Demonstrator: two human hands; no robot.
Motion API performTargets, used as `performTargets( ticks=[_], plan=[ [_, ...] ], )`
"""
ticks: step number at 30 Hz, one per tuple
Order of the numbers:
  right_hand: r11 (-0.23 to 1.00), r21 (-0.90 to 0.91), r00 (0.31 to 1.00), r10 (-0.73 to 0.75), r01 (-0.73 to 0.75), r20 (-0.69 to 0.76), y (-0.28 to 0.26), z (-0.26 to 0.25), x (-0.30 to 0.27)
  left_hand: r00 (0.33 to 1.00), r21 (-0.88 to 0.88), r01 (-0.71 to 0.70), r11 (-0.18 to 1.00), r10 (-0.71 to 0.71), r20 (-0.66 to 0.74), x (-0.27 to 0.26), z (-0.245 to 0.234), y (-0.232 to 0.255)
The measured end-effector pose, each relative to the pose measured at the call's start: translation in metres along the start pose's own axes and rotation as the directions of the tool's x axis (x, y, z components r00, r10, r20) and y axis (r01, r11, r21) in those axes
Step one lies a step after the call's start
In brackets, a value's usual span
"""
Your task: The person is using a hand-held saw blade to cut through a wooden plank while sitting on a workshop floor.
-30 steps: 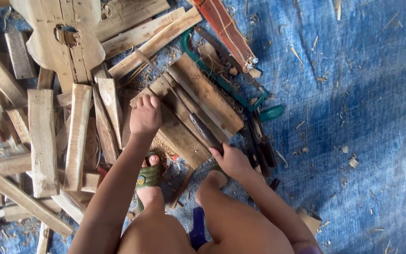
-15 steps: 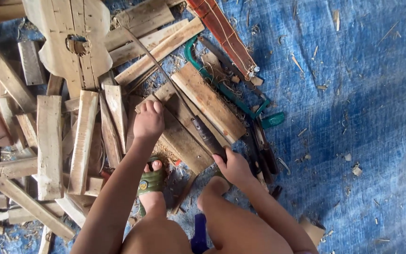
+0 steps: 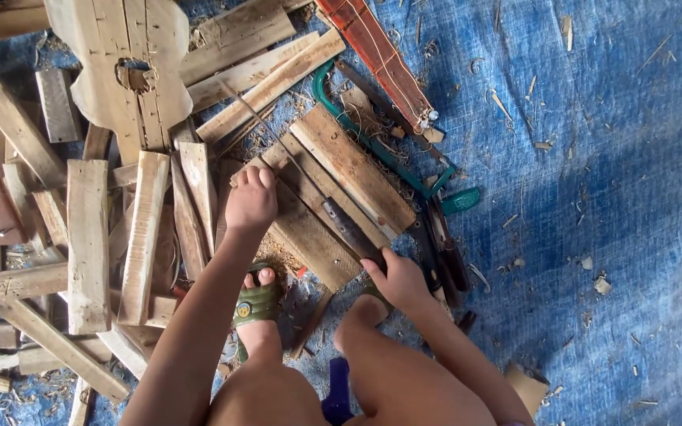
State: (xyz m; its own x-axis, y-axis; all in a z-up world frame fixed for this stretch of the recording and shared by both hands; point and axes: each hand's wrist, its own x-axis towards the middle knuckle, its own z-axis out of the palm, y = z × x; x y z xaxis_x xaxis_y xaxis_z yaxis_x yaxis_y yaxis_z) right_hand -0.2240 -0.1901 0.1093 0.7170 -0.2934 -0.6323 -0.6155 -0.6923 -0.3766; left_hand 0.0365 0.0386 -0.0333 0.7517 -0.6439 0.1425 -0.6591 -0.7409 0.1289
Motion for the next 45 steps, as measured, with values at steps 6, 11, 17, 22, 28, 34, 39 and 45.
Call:
performTargets(
  ticks=[6, 11, 17, 22, 28, 34, 39, 45],
  plan=[
    [1.0, -0.019, 1.0, 0.007, -0.007, 0.031, -0.025, -0.017, -0.003, 0.999, 0.006, -0.015, 1.0, 0.015, -0.038, -0.001, -0.004, 0.001],
    [0.999, 0.021, 0.991, 0.043, -0.046, 0.124, -0.049, -0.031, -0.01, 0.997, 0.086, -0.016, 0.996, 0.023, -0.08, 0.008, -0.02, 0.001],
    [0.995, 0.054, 0.987, 0.077, -0.085, 0.138, -0.051, -0.036, -0.016, 0.996, 0.07, -0.017, 0.997, 0.023, -0.086, 0.0, 0.0, -0.003],
    [0.99, -0.066, 0.971, -0.133, 0.122, -0.201, -0.012, -0.015, -0.005, 0.997, 0.029, -0.003, 1.0, 0.005, -0.079, 0.002, -0.007, 0.0],
    [0.984, -0.169, 0.997, 0.057, -0.049, 0.048, -0.026, -0.009, -0.021, 0.998, 0.011, -0.031, 0.999, 0.032, -0.051, 0.001, -0.004, -0.005],
    [0.987, -0.073, 0.977, 0.155, -0.145, 0.148, -0.042, -0.021, -0.029, 0.999, -0.01, -0.027, 1.0, 0.027, -0.018, -0.001, -0.001, -0.001],
    [0.965, 0.19, 0.968, 0.142, -0.182, 0.208, -0.024, -0.017, -0.031, 1.0, -0.02, -0.009, 1.0, 0.01, 0.015, -0.006, -0.001, -0.001],
    [0.871, 0.464, 0.983, 0.102, -0.163, 0.153, 0.012, 0.01, -0.017, 0.994, -0.079, 0.105, 0.991, -0.104, 0.024, 0.002, -0.018, -0.003]
  ],
)
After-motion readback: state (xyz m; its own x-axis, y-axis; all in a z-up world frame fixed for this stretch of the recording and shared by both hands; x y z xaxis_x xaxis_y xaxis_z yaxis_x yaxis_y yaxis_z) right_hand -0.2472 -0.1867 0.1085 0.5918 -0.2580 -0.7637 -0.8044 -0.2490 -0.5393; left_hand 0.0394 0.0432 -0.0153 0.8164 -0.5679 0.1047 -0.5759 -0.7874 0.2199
